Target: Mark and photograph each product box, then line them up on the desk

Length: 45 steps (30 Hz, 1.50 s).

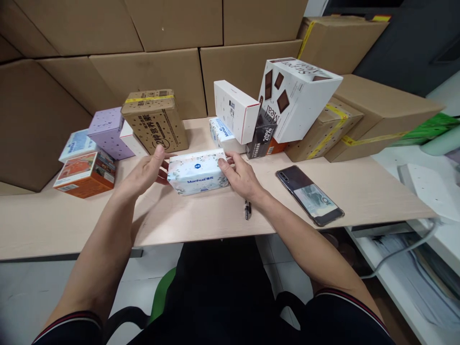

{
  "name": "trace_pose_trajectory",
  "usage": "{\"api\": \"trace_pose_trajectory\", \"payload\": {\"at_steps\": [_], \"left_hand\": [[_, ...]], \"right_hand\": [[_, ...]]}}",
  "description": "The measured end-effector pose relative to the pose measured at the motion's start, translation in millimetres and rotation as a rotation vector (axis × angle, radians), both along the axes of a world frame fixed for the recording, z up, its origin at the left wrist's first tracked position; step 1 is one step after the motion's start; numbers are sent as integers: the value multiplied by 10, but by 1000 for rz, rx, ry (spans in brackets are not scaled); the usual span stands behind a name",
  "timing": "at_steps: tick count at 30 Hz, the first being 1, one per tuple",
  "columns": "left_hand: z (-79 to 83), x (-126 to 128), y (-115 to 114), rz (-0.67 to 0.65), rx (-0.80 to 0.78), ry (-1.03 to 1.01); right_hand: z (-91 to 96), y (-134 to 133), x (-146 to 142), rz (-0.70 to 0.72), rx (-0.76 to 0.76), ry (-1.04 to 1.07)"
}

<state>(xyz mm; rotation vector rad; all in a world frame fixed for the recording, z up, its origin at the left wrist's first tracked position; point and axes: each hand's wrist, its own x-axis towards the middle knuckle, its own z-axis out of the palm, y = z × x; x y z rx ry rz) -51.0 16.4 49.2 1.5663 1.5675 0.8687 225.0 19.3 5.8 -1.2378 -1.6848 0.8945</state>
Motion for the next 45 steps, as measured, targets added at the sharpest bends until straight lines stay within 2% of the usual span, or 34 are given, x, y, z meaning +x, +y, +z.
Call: {"api": "trace_pose_trajectory", "payload": {"at_steps": [4, 9, 12, 15, 17, 26, 30, 33, 37, 41, 45], "left_hand": [[-5, 35, -13, -91, -96, 77], [8, 78, -43, -78, -4, 0], [13, 92, -56, -17, 92, -47], [0, 89, -47, 49, 189, -69], [-16, 77, -35, 48, 214, -73], [-59, 33, -29, 1, 214, -48], [-52, 53, -51, -2, 256, 72], [-29, 92, -81, 11, 355, 218], [-28, 115, -90, 36, 502, 333], [-76, 80, -42, 65, 521, 388], [-111, 67, -12, 63, 532, 413]], "right_hand": [[18, -7, 1, 56, 33, -41], [-17, 16, -20, 101, 32, 126], [-36, 19, -26, 78, 55, 224], [-35, 11, -18, 1, 91, 201], [-27, 5, -14, -27, 105, 168], [-14, -10, -19, -32, 111, 131], [23, -11, -4, -33, 118, 109], [74, 7, 50, -60, 126, 6], [110, 48, 167, -135, 210, -261], [118, 61, 250, -134, 126, -494], [134, 56, 304, -173, 115, -636]]}}
